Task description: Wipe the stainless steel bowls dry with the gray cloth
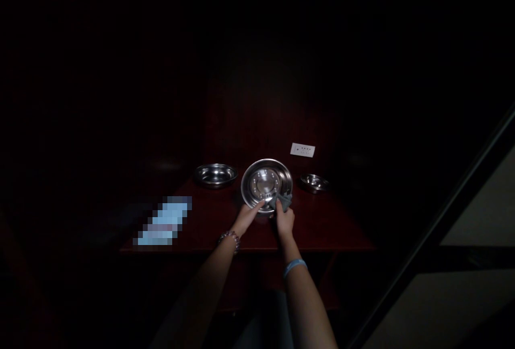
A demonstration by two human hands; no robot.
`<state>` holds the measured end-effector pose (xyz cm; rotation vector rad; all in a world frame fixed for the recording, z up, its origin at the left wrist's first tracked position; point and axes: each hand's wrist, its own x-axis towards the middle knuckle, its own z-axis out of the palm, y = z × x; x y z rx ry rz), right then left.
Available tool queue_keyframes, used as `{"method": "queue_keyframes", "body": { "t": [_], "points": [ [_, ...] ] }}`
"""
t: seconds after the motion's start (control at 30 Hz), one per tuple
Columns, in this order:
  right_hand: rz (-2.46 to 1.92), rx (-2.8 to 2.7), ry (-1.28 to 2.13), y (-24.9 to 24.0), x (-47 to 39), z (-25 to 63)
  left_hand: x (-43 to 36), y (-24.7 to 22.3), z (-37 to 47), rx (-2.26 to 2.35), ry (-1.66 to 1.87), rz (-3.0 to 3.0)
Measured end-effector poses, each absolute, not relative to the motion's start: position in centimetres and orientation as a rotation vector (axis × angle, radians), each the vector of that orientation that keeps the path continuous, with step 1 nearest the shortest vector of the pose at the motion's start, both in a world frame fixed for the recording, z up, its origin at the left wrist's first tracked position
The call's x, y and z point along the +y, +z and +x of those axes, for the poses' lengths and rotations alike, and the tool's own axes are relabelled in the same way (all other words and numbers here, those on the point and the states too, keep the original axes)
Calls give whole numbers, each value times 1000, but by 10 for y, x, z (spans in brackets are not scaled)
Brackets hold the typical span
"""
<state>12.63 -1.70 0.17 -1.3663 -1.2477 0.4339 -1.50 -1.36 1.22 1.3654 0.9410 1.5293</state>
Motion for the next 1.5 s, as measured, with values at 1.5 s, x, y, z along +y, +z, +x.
{"method": "queue_keyframes", "body": {
  "t": [1.5],
  "points": [
    [-1420,-1070,594,11,-21,124,-9,6,-7,1055,1250,1733]
  ]
}}
